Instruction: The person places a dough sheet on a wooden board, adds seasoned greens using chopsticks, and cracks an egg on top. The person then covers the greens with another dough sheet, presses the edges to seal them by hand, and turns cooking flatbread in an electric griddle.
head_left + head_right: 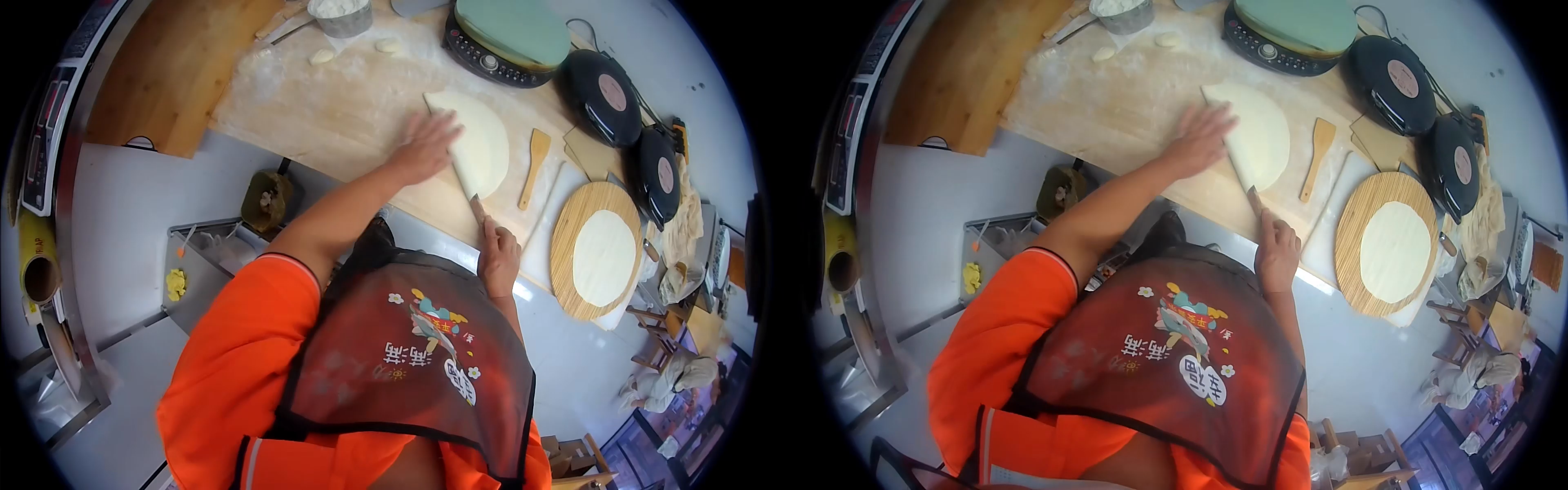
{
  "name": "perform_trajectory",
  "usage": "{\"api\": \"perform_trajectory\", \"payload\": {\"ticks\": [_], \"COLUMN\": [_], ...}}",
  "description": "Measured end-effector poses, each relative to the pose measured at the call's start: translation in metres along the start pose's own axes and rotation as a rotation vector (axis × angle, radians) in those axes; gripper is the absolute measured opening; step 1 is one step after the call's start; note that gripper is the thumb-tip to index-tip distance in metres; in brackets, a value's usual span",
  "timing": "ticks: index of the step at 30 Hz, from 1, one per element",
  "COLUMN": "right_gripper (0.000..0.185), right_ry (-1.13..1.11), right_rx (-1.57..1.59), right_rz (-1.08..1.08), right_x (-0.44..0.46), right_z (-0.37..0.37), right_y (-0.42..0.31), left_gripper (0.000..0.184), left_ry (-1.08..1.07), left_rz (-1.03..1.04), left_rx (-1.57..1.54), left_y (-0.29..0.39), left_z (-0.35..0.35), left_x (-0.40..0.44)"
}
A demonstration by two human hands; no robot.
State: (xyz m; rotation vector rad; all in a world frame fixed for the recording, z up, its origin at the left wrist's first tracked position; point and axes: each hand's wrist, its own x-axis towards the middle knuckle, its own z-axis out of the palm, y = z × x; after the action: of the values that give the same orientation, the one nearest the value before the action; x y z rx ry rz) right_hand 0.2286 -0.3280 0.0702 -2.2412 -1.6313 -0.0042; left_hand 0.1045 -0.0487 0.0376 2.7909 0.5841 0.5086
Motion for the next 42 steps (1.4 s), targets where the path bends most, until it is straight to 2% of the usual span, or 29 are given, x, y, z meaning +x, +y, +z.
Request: {"api": "perform_trajectory", "payload": {"ticks": [2,5,8,10,13,16,19,22,25,28,30,32,34,35,37,38,40,42], "right_gripper": [0.054,0.058,0.063,0.062,0.058,0.05,0.045,0.042,0.041,0.042,0.041,0.039,0.034,0.032,0.03,0.031,0.033,0.035], "right_ry": [-0.023,-0.054,-0.148,-0.212,-0.22,-0.168,-0.124,-0.059,-0.025,-0.029,-0.014,0.015,0.077,0.111,-0.091,-0.201,-0.247,-0.263], "right_rx": [0.018,0.107,0.289,0.323,0.344,0.367,0.355,0.355,0.37,0.371,0.382,0.408,0.506,0.553,0.987,1.2,1.323,1.42], "right_rz": [-0.016,-0.006,0.057,0.103,0.103,0.166,0.278,0.308,0.303,0.321,0.331,0.33,0.262,0.221,0.521,0.673,0.693,0.72], "right_x": [-0.002,-0.01,-0.02,-0.018,-0.021,-0.027,-0.03,-0.033,-0.03,-0.027,-0.025,-0.024,-0.024,-0.021,-0.013,-0.009,-0.002,0.006], "right_z": [0.002,0.004,0.011,0.007,0.009,0.009,0.012,0.014,0.011,0.011,0.012,0.013,0.032,0.038,0.028,0.021,0.008,-0.01], "right_y": [-0.001,-0.011,-0.027,-0.032,-0.034,-0.032,-0.026,-0.021,-0.021,-0.024,-0.025,-0.028,-0.017,-0.013,-0.016,-0.017,-0.019,-0.02], "left_gripper": [0.057,0.05,0.039,0.031,0.029,0.031,0.035,0.036,0.036,0.034,0.027,0.02,0.02,0.023,0.028,0.035,0.034,0.041], "left_ry": [-0.112,-0.076,0.004,0.219,0.287,0.263,-0.008,-0.22,-0.305,-0.272,-0.161,0.151,0.156,0.232,0.383,0.427,0.587,0.531], "left_rz": [0.112,0.036,-0.069,-0.243,-0.767,-1.006,-0.991,-1.049,-0.972,-0.898,-0.922,-0.842,-0.595,-0.533,-0.408,-0.425,-0.522,-0.593], "left_rx": [-0.077,-0.024,-0.158,-0.211,-0.299,-0.43,-0.368,-0.281,-0.073,-0.051,-0.702,-1.586,-1.699,-1.641,-1.512,-1.324,-0.669,-0.242], "left_y": [0.015,0.011,-0.014,-0.023,-0.048,-0.091,-0.094,-0.054,-0.046,-0.044,-0.043,0.013,0.043,0.041,0.034,0.012,-0.019,-0.06], "left_z": [0.005,-0.009,-0.019,-0.026,-0.035,-0.015,-0.016,-0.033,-0.017,-0.012,-0.014,-0.061,-0.105,-0.11,-0.119,-0.109,-0.092,-0.062], "left_x": [0.004,-0.024,-0.068,-0.092,-0.089,-0.076,-0.049,-0.017,-0.006,0.005,0.021,0.052,0.082,0.084,0.087,0.078,0.047,0.001]}}
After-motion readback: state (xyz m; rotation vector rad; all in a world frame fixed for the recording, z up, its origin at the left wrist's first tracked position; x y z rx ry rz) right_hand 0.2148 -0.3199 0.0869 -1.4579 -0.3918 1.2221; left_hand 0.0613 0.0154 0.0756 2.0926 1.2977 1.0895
